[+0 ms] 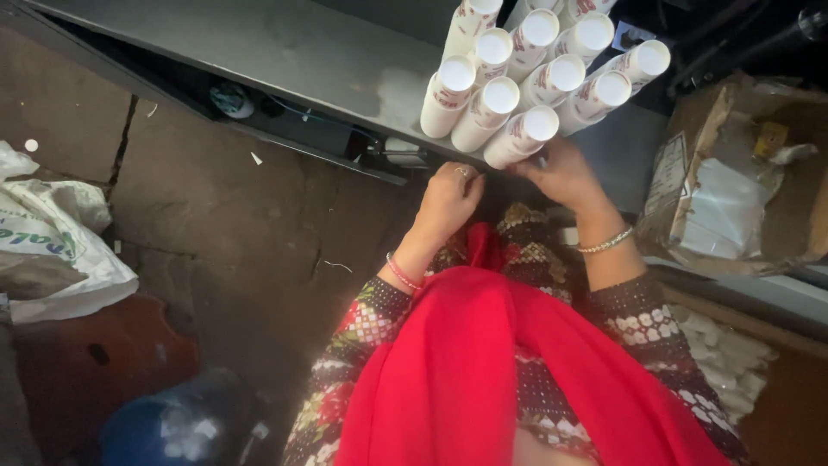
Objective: Manually counting and packaging paper cups into plastic bags at a production station.
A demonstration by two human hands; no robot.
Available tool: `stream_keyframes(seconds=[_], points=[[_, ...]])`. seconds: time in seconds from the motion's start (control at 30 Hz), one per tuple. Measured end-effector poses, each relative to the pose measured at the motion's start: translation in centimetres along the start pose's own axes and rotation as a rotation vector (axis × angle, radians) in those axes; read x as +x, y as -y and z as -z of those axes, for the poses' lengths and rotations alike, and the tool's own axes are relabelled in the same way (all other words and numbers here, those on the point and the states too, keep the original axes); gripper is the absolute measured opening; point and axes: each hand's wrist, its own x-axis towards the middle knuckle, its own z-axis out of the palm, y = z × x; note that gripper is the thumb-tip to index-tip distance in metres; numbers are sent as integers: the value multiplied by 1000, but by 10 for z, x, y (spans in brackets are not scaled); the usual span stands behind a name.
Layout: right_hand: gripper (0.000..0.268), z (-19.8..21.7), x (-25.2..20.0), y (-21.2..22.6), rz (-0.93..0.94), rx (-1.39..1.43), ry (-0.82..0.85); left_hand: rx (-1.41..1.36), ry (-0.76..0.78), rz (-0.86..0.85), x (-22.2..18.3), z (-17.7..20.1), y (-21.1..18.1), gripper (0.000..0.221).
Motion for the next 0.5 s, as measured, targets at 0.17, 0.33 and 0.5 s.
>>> stream_keyframes(seconds=[0.17, 0.33, 0.5], points=[[47, 3, 6, -6, 69, 111, 47, -14, 17, 20, 0, -1, 5, 12], [32, 33, -7, 33, -109, -167, 52, -2, 33, -7, 1, 3, 9, 12], [17, 122, -18, 100, 81, -158, -49, 40, 56, 81, 3, 15, 11, 14]])
